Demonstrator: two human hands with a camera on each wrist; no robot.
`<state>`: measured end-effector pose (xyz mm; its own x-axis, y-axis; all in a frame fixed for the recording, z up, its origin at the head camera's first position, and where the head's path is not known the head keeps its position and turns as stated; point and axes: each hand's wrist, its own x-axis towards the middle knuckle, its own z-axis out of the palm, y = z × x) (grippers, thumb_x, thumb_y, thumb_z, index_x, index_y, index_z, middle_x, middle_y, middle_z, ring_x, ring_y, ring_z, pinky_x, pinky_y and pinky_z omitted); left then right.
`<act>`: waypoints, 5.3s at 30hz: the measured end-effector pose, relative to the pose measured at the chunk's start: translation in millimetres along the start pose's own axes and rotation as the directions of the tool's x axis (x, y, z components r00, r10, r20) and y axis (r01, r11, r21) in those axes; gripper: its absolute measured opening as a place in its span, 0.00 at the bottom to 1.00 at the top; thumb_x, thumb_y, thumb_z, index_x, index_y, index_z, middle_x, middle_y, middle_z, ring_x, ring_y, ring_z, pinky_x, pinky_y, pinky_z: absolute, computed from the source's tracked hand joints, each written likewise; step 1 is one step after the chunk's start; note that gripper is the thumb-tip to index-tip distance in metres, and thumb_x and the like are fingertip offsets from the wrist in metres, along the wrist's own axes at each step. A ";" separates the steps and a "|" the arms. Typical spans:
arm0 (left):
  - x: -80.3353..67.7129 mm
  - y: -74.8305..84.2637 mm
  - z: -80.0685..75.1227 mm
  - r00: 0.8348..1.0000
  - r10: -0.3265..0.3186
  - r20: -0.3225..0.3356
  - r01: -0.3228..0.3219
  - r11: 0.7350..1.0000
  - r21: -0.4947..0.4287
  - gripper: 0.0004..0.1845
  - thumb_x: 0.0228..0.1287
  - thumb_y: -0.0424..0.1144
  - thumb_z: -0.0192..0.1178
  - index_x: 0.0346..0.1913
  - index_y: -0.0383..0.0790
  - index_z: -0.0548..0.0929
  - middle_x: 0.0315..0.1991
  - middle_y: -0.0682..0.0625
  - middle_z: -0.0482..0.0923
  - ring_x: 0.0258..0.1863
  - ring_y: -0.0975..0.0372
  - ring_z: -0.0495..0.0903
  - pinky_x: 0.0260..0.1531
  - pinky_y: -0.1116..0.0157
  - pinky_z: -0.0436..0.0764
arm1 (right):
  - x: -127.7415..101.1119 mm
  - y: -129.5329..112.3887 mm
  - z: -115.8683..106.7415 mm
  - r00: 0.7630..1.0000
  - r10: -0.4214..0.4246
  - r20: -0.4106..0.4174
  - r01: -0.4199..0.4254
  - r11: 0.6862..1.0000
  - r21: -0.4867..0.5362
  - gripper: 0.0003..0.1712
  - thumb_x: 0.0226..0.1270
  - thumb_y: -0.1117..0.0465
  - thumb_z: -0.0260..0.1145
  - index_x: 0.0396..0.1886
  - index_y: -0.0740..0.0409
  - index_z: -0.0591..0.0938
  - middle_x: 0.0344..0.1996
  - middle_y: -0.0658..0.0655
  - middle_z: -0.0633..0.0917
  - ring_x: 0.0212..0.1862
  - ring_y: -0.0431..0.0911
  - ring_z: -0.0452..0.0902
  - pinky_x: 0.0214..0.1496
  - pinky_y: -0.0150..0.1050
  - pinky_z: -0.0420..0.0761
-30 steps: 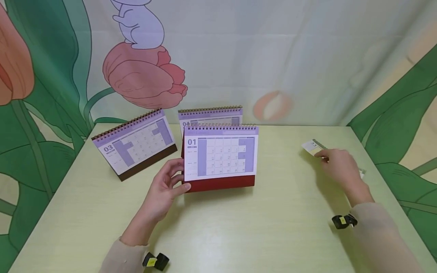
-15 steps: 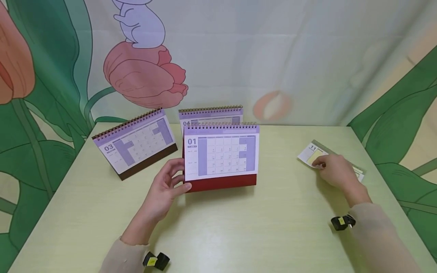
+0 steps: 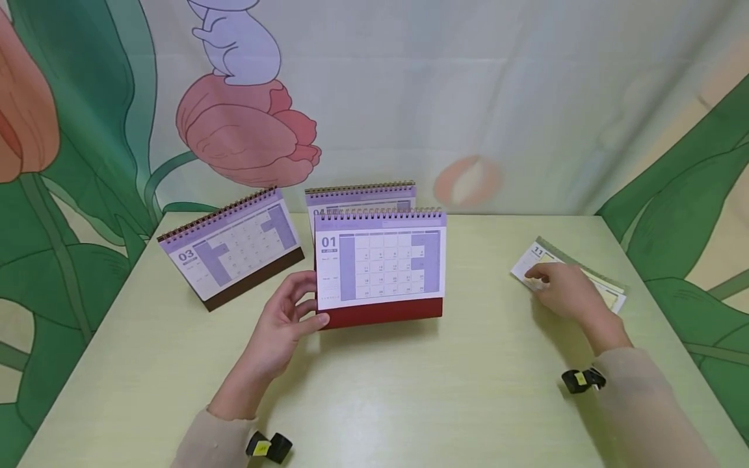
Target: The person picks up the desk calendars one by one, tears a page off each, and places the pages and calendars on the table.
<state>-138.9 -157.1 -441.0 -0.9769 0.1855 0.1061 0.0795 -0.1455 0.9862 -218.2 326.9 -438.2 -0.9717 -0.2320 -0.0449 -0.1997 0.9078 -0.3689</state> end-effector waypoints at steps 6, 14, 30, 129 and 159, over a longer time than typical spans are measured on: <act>-0.3 0.4 0.8 1.000 0.006 0.007 -0.006 1.000 -0.012 0.32 0.61 0.12 0.59 0.66 0.36 0.69 0.59 0.43 0.76 0.50 0.52 0.81 0.47 0.62 0.85 | 1.0 -15.2 -1.0 0.997 -0.074 -0.007 0.074 0.993 0.096 0.18 0.65 0.71 0.67 0.55 0.67 0.84 0.51 0.67 0.86 0.53 0.64 0.82 0.56 0.61 0.78; -0.7 -0.6 1.0 1.000 0.004 0.010 -0.004 0.999 -0.034 0.32 0.62 0.12 0.59 0.66 0.37 0.69 0.59 0.43 0.76 0.51 0.52 0.81 0.48 0.62 0.85 | 0.1 -35.5 2.2 0.983 -0.179 -0.031 0.181 0.950 0.256 0.19 0.65 0.73 0.71 0.56 0.64 0.84 0.51 0.65 0.86 0.50 0.56 0.85 0.53 0.56 0.82; -0.5 -3.6 2.2 0.999 0.020 0.031 -0.018 0.998 -0.052 0.33 0.60 0.12 0.59 0.67 0.31 0.68 0.58 0.44 0.78 0.49 0.52 0.83 0.47 0.62 0.85 | -3.6 -82.2 11.0 0.940 -0.340 -0.021 0.260 0.677 0.689 0.35 0.67 0.68 0.73 0.72 0.55 0.73 0.54 0.60 0.84 0.55 0.54 0.82 0.52 0.40 0.83; 2.6 -7.1 -8.2 0.962 -0.223 0.158 0.199 0.968 0.154 0.16 0.74 0.32 0.61 0.60 0.29 0.76 0.56 0.32 0.76 0.52 0.37 0.77 0.49 0.54 0.84 | 45.6 -9.1 5.9 0.942 0.165 -0.292 0.013 0.853 0.522 0.31 0.68 0.76 0.66 0.69 0.67 0.69 0.48 0.69 0.82 0.46 0.51 0.80 0.40 0.22 0.79; 1.6 -7.8 -8.5 0.959 -0.237 0.154 0.212 0.963 0.165 0.18 0.75 0.33 0.59 0.61 0.27 0.74 0.57 0.30 0.75 0.52 0.37 0.77 0.50 0.52 0.84 | 71.2 10.2 33.7 0.943 0.111 -0.312 0.037 0.900 0.434 0.22 0.70 0.77 0.58 0.62 0.76 0.66 0.53 0.77 0.79 0.55 0.66 0.78 0.60 0.58 0.77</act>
<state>-142.8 -164.0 -449.6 -0.9253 0.3623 -0.1125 -0.0976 0.0594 0.9935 -285.1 307.9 -476.4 -0.9784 -0.0089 0.2064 -0.1613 0.6571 -0.7363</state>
